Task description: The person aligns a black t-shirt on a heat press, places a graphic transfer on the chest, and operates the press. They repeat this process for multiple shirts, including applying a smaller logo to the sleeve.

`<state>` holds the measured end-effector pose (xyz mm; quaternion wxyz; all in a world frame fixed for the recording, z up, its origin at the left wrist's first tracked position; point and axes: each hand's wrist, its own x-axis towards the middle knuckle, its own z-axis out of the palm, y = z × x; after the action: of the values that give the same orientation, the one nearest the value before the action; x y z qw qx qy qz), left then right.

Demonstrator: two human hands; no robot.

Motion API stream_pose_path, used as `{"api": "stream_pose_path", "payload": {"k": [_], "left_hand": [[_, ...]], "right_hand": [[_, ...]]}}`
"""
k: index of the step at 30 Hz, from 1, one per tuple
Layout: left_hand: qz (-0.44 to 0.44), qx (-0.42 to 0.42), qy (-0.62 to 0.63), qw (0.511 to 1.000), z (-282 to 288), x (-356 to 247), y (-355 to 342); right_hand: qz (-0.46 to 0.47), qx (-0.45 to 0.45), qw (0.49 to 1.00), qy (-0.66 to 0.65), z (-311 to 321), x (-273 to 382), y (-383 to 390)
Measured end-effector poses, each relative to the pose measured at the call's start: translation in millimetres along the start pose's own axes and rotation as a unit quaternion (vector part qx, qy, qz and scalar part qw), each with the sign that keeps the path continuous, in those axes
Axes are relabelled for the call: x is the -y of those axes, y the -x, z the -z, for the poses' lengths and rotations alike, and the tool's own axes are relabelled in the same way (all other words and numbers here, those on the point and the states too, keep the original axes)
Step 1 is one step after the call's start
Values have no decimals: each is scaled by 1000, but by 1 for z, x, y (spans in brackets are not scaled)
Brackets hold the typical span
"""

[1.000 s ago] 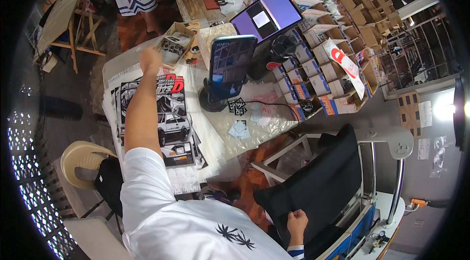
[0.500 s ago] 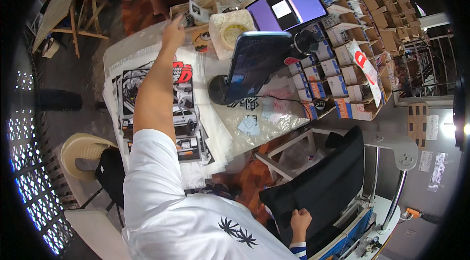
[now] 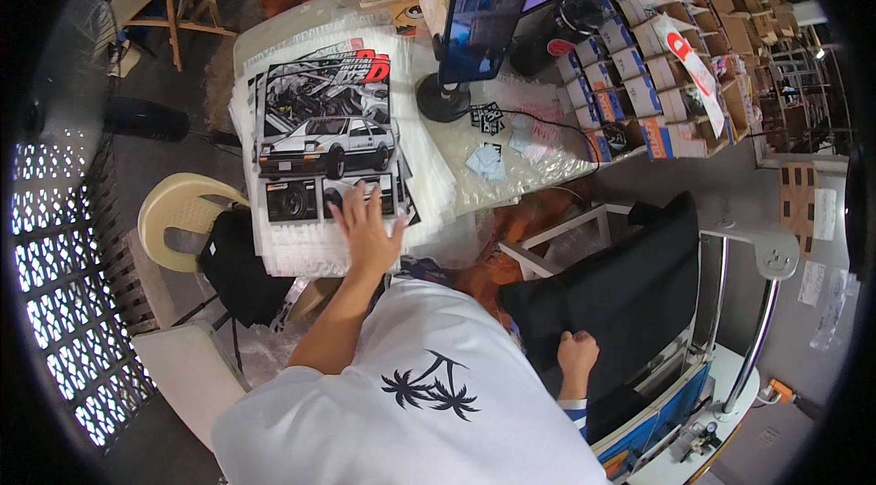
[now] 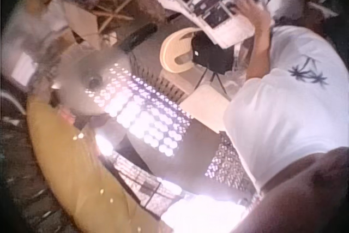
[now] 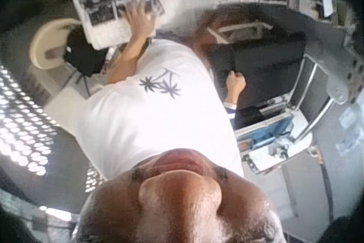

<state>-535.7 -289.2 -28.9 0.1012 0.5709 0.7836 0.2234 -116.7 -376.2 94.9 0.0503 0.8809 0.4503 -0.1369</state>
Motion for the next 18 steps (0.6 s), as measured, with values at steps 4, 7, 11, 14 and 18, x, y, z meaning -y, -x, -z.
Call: {"api": "stream_pose_path", "payload": {"k": [4, 7, 11, 14, 18], "left_hand": [[-11, 26, -57, 998, -23, 7, 13], [-12, 13, -47, 999, -43, 26, 14], [19, -25, 0, 1000, -43, 24, 6], [57, 10, 18, 998, -18, 24, -3], [47, 40, 12, 998, 16, 27, -8]], "right_hand": [[22, 50, 998, -15, 12, -9, -12], [8, 46, 996, -69, 14, -16, -10], [56, 16, 994, -91, 15, -18, 3], [105, -16, 988, -113, 13, -25, 13], [203, -64, 968, -137, -8, -39, 14]]}}
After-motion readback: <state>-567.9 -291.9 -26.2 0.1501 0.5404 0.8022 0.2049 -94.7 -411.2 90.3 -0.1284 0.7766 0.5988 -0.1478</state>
